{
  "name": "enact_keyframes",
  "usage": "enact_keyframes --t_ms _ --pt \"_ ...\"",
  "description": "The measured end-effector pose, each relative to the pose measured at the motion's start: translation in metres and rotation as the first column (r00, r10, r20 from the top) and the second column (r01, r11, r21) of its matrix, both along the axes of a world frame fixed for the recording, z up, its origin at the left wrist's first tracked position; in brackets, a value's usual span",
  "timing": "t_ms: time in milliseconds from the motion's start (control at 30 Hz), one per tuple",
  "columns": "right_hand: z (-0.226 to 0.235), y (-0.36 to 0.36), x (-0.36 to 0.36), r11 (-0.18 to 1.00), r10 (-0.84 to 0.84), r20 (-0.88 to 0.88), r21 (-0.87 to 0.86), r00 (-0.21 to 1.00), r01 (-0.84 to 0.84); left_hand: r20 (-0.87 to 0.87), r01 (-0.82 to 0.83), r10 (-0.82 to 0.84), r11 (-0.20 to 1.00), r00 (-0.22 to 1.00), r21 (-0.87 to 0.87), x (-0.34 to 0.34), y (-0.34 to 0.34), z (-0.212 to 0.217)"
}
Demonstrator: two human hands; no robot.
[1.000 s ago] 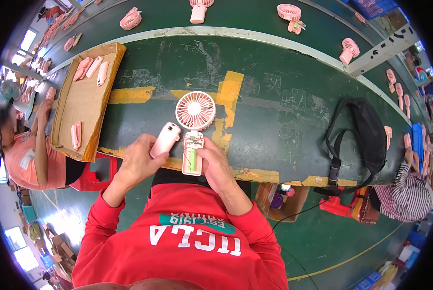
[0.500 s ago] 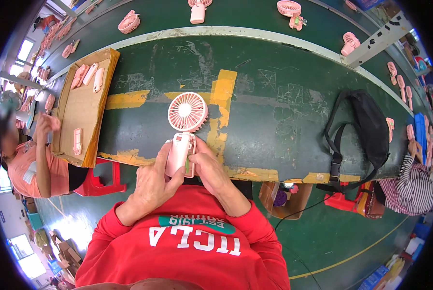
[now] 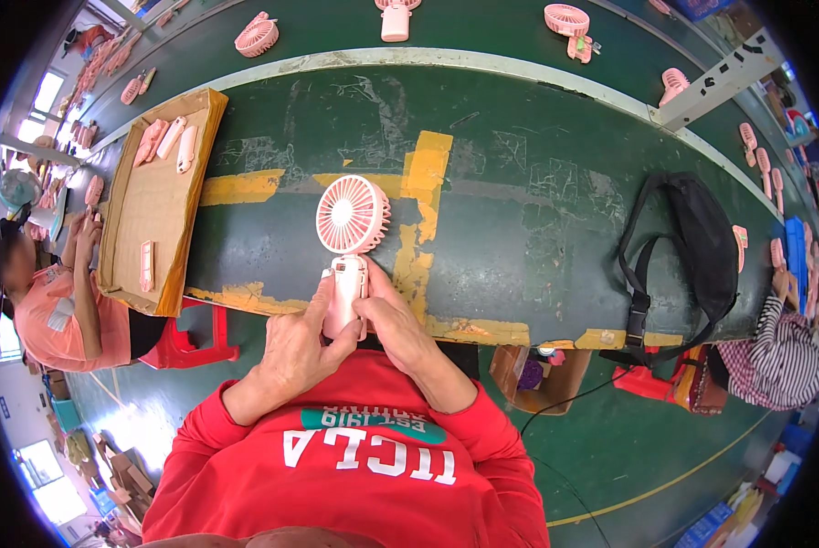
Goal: The person assembles handheld fans by fitting electronic components and fan heads into handle housings, snapping on the casing covers, testing the fans by hand, and placing the assembled units onto the conveyor belt.
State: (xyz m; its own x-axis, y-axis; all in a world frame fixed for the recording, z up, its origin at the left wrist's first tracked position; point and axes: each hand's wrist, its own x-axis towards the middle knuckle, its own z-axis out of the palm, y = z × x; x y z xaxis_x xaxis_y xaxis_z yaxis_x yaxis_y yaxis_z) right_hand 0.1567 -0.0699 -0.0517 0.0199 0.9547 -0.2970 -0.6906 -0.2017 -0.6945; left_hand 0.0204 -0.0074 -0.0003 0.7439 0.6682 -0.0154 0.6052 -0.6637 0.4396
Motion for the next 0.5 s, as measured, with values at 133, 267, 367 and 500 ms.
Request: enact_keyframes --t_ms 133,267,367,500 --pt "0.005 0.000 -0.002 1.000 0.001 0.014 0.002 1.000 -0.001 0.051 0.043 -0.046 0.997 0.998 0.057 -0.001 0.000 -0.008" --pt "0.003 -0.001 -0.003 0.999 -0.014 0.124 0.052 0.992 0.008 -0.016 0.053 -0.054 0.998 0.998 -0.038 -0.002 0.001 -0.005" --pt "0.002 0.000 -0.004 0.997 -0.012 0.176 0.071 0.984 0.000 0.038 0.082 -0.084 0.995 0.996 0.059 -0.005 0.001 -0.010" --pt "-0.001 -0.001 -0.007 0.996 -0.029 0.232 0.091 0.972 0.008 0.045 0.074 -0.076 0.996 0.996 0.046 -0.008 0.001 -0.012"
